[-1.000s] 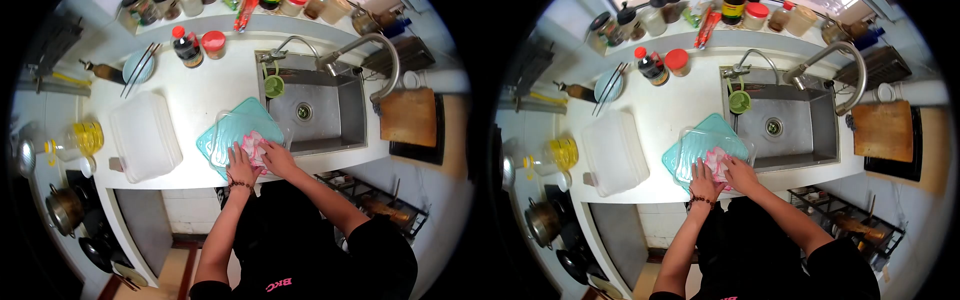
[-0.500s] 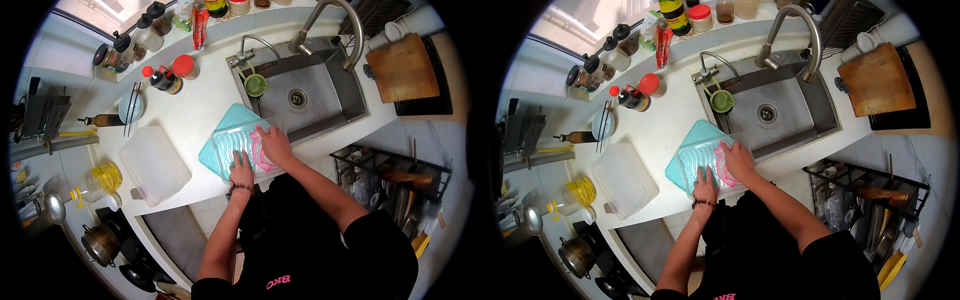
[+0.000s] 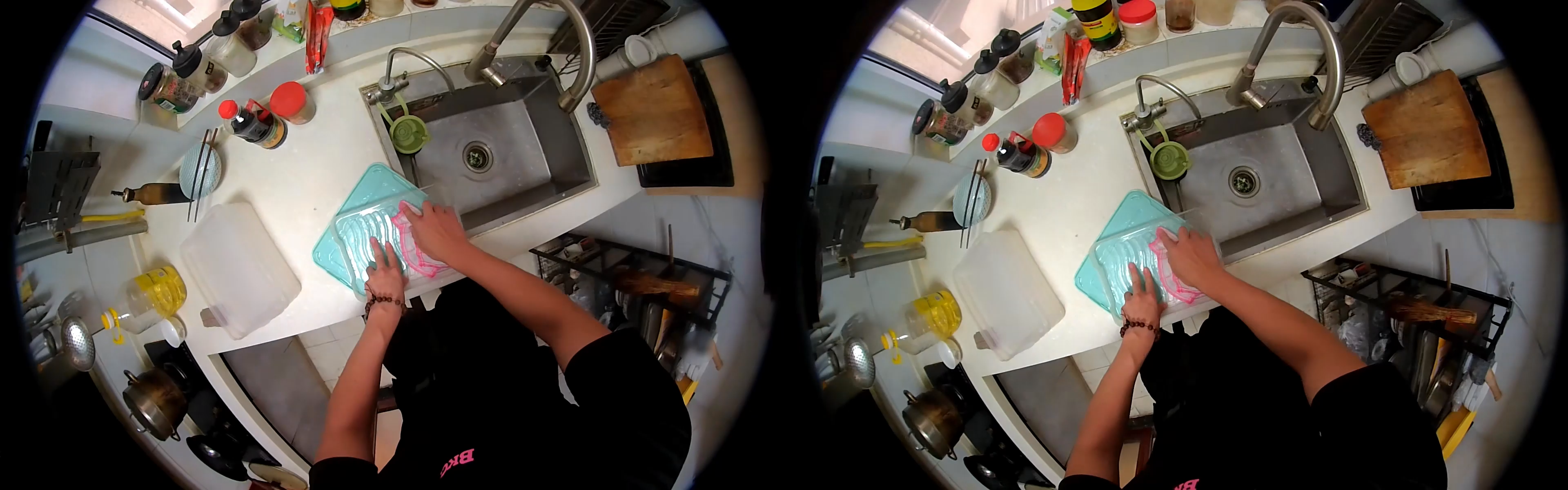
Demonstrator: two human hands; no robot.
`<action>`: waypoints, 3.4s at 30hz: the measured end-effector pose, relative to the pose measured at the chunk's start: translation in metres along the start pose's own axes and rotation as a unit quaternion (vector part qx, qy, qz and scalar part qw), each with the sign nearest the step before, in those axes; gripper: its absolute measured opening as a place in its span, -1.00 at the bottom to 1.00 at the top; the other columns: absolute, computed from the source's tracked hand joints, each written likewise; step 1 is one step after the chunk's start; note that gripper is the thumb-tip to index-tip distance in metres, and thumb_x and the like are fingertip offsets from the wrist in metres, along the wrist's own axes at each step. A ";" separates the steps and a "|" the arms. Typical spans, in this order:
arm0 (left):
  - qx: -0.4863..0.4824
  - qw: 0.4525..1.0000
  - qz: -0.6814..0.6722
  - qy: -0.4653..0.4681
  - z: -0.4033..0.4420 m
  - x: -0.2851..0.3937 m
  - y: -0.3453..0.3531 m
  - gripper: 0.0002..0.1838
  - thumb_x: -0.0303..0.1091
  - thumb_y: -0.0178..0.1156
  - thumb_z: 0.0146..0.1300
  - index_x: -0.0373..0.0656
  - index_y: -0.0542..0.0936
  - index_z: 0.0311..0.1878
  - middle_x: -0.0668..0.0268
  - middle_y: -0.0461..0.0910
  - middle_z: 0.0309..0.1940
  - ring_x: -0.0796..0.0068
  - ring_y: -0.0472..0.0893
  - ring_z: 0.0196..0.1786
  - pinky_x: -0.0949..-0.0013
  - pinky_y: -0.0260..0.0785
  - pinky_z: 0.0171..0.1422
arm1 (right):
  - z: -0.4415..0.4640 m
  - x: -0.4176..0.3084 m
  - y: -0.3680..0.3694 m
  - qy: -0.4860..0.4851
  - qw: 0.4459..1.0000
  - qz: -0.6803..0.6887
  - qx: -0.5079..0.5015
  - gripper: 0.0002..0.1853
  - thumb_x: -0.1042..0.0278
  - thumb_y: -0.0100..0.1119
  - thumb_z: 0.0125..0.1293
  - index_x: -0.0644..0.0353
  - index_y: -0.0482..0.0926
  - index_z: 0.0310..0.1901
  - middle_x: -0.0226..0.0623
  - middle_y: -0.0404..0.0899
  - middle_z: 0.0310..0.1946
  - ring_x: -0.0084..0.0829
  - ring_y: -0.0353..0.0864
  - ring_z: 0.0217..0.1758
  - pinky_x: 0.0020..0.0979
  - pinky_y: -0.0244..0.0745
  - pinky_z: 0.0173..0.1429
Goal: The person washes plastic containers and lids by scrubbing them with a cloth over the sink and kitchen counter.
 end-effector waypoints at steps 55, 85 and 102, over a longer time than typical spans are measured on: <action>0.212 0.975 -0.022 0.059 0.045 -0.063 -0.103 -0.34 -0.12 0.40 0.23 -0.07 0.47 0.37 0.15 0.49 0.28 0.04 0.48 0.29 -0.12 0.30 0.35 | -0.105 0.042 -0.042 0.188 0.897 0.380 0.126 -0.63 0.45 0.10 0.36 0.20 0.67 0.16 0.08 0.66 -0.14 0.06 0.68 -0.11 -0.10 0.56 0.10; 0.095 0.980 0.044 0.170 0.029 -0.014 -0.084 0.00 0.00 0.62 -0.07 0.10 0.42 0.50 0.12 -0.04 0.67 0.07 -0.04 0.70 -0.34 -0.28 0.68 | -0.021 -0.007 0.015 0.197 0.974 0.106 -0.035 -0.33 0.21 0.06 0.39 -0.12 0.24 0.55 0.09 0.73 -0.18 0.08 0.75 -0.10 0.11 0.62 -0.04; 0.156 0.952 -0.172 0.199 0.087 -0.097 -0.101 -0.75 -0.23 0.01 0.58 -0.22 0.47 0.08 -0.05 0.61 -0.14 -0.12 0.66 -0.17 -0.03 0.55 -0.05 | -0.152 0.077 -0.036 0.278 0.430 0.804 0.301 -0.90 0.54 0.16 0.39 0.13 0.47 -0.29 -0.19 0.64 -0.07 -0.32 0.70 -0.08 -0.35 0.74 0.01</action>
Point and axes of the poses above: each hand's wrist, its own z-axis towards the middle knuckle, its own y-axis out of the palm, x = y × z, the point moved 3 cm from there along z, towards the middle knuckle
